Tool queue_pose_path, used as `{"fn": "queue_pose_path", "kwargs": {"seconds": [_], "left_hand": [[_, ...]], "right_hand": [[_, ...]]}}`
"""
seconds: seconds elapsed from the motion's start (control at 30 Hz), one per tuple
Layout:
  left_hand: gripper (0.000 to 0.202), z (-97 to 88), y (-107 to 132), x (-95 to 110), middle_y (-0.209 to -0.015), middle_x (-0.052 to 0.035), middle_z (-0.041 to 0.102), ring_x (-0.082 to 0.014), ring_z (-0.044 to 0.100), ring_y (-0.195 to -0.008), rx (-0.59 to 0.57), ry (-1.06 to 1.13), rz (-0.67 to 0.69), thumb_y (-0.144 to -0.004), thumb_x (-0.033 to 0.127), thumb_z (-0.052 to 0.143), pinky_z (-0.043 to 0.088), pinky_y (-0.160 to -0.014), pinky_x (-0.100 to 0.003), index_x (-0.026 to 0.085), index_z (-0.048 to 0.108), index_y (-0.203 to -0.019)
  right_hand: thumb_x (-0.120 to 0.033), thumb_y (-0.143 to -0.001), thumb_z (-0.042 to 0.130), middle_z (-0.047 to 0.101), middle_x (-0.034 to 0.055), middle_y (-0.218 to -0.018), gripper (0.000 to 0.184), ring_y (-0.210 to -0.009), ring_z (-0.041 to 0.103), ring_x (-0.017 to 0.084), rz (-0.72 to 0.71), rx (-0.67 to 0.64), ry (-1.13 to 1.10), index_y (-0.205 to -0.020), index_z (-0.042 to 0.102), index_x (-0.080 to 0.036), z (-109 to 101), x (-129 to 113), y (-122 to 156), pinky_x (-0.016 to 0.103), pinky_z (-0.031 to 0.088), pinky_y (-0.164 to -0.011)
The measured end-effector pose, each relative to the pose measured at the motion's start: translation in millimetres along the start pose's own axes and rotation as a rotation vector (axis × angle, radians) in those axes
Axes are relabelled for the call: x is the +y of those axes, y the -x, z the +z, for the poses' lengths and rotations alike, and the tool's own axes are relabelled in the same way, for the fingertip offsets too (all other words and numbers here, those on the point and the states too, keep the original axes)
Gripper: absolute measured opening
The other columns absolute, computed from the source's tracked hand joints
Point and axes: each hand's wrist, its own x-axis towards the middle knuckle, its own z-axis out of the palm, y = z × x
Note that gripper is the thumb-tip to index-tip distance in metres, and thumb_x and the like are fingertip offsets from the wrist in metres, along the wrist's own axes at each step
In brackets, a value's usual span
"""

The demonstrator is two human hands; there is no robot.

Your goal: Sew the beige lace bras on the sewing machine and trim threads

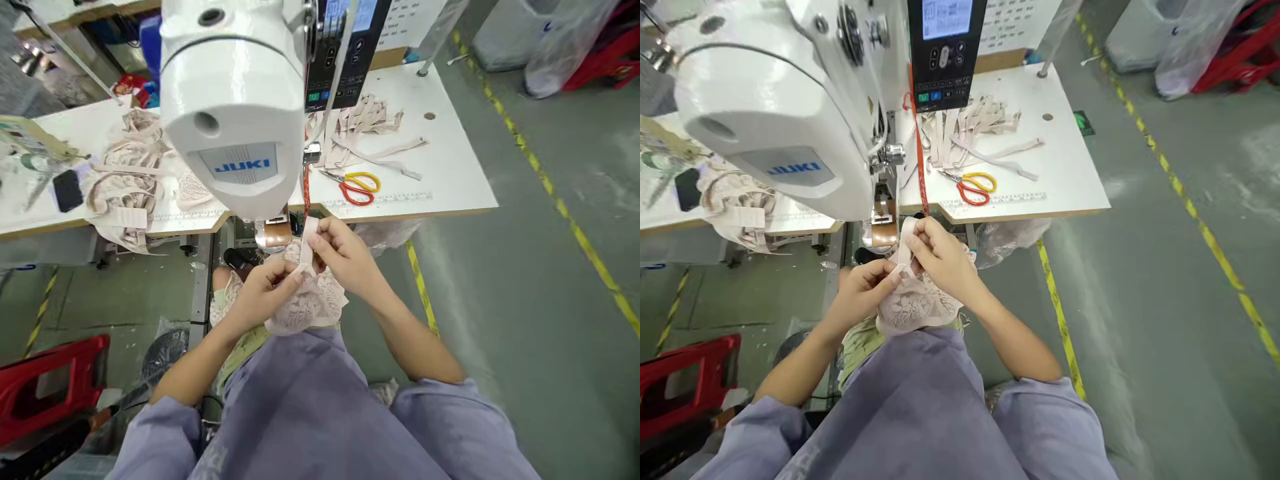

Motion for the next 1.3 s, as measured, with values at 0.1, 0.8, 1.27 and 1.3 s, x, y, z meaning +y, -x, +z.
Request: {"fn": "queue_pose_path", "kwargs": {"seconds": [0.1,0.8,1.27,1.3], "left_hand": [[0.03,-1.1,-1,-4,-0.08,-0.0023,0.06,-0.0132,0.052,-0.07,0.006,0.001,-0.018,-0.097,0.045,0.058,0.04,-0.062,-0.024,0.017,0.067,-0.092],[0.032,-3.2,-12,0,-0.071,-0.0005,0.06,-0.0122,0.052,-0.065,0.076,0.042,0.049,-0.094,0.043,0.062,0.042,-0.06,-0.024,0.016,0.066,-0.079],[0.027,-46.1,-16,-38,-0.096,-0.0049,0.074,-0.017,0.068,-0.083,0.382,-0.656,0.4,-0.102,0.025,0.048,0.05,-0.073,-0.028,0.022,0.069,-0.119],[0.027,-45.7,-17,-37,-0.094,-0.0055,0.073,-0.0179,0.066,-0.084,0.422,-0.712,0.423,-0.101,0.023,0.049,0.049,-0.075,-0.03,0.022,0.07,-0.118]], "right_hand": [[-0.048,-0.099,0.052,0.059,-0.0053,-0.063,0.026,-0.055,0.059,0.011,0.007,0.003,0.004,-0.094,0.049,-0.023,-1,1,1,0.024,0.048,-0.055],[-0.049,-0.092,0.063,0.058,-0.0041,-0.064,0.031,-0.055,0.058,0.009,0.086,-0.063,-0.105,-0.085,0.057,-0.02,4,4,-6,0.021,0.048,-0.055],[-0.034,-0.085,0.063,0.062,0.002,-0.081,0.014,-0.072,0.058,0.015,-0.132,0.214,0.168,-0.083,0.06,-0.021,16,44,-77,0.029,0.049,-0.067],[-0.032,-0.085,0.063,0.063,0.0039,-0.087,0.012,-0.077,0.059,0.016,-0.165,0.216,0.196,-0.084,0.062,-0.02,17,45,-80,0.03,0.051,-0.071]]}}
